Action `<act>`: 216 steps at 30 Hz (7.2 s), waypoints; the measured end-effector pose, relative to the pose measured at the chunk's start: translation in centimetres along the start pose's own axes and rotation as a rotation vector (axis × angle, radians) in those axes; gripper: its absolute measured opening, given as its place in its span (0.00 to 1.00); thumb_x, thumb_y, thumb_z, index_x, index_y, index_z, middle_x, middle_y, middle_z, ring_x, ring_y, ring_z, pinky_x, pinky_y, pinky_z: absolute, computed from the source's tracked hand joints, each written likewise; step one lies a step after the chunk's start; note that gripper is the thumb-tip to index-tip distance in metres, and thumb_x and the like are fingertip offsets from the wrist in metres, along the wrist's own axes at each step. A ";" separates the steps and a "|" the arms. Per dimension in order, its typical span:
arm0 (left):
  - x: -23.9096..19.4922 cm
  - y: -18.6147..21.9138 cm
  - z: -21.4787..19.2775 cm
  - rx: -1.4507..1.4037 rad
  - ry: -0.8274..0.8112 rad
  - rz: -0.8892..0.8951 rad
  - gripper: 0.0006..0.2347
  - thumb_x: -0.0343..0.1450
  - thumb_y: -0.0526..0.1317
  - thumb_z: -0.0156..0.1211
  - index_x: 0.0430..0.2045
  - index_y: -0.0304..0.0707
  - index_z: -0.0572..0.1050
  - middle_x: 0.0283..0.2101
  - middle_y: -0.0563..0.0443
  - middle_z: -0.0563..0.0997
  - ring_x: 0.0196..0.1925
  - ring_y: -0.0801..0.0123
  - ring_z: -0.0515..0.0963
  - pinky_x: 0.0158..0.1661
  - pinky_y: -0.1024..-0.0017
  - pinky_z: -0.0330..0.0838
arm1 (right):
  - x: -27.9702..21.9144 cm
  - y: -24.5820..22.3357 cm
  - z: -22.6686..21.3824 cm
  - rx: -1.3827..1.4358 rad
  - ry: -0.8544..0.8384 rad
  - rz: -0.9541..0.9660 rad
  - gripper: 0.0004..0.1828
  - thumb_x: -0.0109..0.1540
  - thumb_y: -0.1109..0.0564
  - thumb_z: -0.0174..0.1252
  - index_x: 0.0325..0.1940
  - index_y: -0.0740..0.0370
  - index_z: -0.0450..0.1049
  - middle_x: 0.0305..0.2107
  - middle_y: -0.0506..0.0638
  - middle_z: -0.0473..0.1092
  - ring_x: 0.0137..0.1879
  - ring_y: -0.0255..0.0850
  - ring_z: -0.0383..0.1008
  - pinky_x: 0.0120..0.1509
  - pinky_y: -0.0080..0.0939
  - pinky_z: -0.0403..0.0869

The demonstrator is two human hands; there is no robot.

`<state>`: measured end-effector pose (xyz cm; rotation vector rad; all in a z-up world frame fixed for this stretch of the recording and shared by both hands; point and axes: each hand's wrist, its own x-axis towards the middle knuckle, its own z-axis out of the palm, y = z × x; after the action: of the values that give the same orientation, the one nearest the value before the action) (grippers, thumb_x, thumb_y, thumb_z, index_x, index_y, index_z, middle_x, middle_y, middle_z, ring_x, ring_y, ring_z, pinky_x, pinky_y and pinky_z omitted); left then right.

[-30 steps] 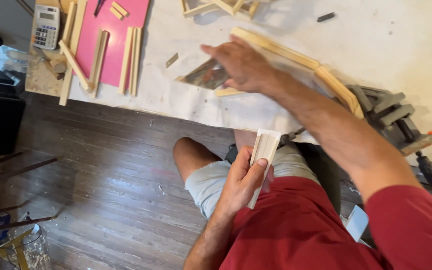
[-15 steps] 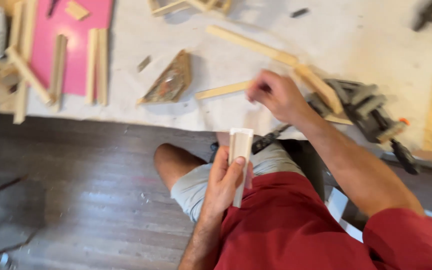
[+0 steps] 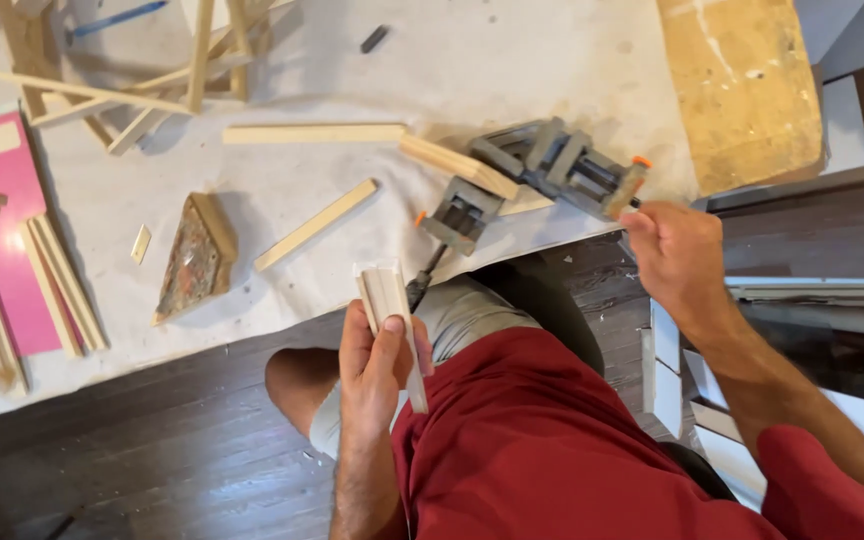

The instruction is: Applying wood glue to a wooden strip and securing it in a corner clamp to assemble a frame on a workbench.

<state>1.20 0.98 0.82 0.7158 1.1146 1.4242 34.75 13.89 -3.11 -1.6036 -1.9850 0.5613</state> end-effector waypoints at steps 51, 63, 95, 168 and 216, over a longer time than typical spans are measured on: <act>17.0 -0.4 4.3 1.171 -0.156 0.149 0.23 0.70 0.27 0.58 0.62 0.39 0.67 0.65 0.50 0.74 0.52 0.55 0.82 0.48 0.60 0.75 | 8.8 -1.4 -12.0 0.024 0.361 -0.825 0.15 0.73 0.82 0.69 0.52 0.86 0.66 0.43 0.83 0.78 0.49 0.73 0.86 0.40 0.53 0.83; 16.7 -5.3 6.2 1.161 -0.261 0.301 0.14 0.67 0.30 0.69 0.45 0.34 0.77 0.45 0.52 0.82 0.38 0.57 0.83 0.32 0.59 0.77 | 14.0 -0.7 -5.7 -0.200 -0.318 -0.447 0.12 0.71 0.66 0.44 0.55 0.69 0.71 0.48 0.61 0.78 0.54 0.58 0.78 0.70 0.63 0.69; 10.5 -2.7 4.6 0.191 -0.078 -0.077 0.20 0.81 0.47 0.38 0.59 0.34 0.72 0.40 0.51 0.78 0.23 0.79 0.63 0.20 0.80 0.57 | 10.7 -0.4 -1.4 0.168 0.013 -0.084 0.14 0.81 0.72 0.43 0.44 0.73 0.71 0.34 0.60 0.75 0.40 0.48 0.78 0.47 0.49 0.80; 8.1 4.2 -3.1 1.512 0.033 0.861 0.11 0.76 0.27 0.54 0.42 0.37 0.85 0.49 0.44 0.76 0.45 0.56 0.76 0.50 0.62 0.72 | 5.2 -8.2 4.9 0.964 -0.710 0.207 0.20 0.65 0.68 0.47 0.59 0.73 0.74 0.37 0.63 0.76 0.41 0.48 0.81 0.43 0.46 0.81; 22.1 -5.3 4.0 1.183 -0.675 0.381 0.18 0.65 0.33 0.72 0.48 0.55 0.84 0.45 0.57 0.75 0.51 0.63 0.73 0.65 0.58 0.62 | 4.6 8.7 1.2 0.563 0.198 0.168 0.04 0.65 0.71 0.62 0.36 0.70 0.81 0.17 0.55 0.70 0.20 0.34 0.65 0.26 0.32 0.64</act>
<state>2.90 22.86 -6.24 2.1403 1.2210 0.5475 39.88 20.27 -8.79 -1.4050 -1.3890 0.8943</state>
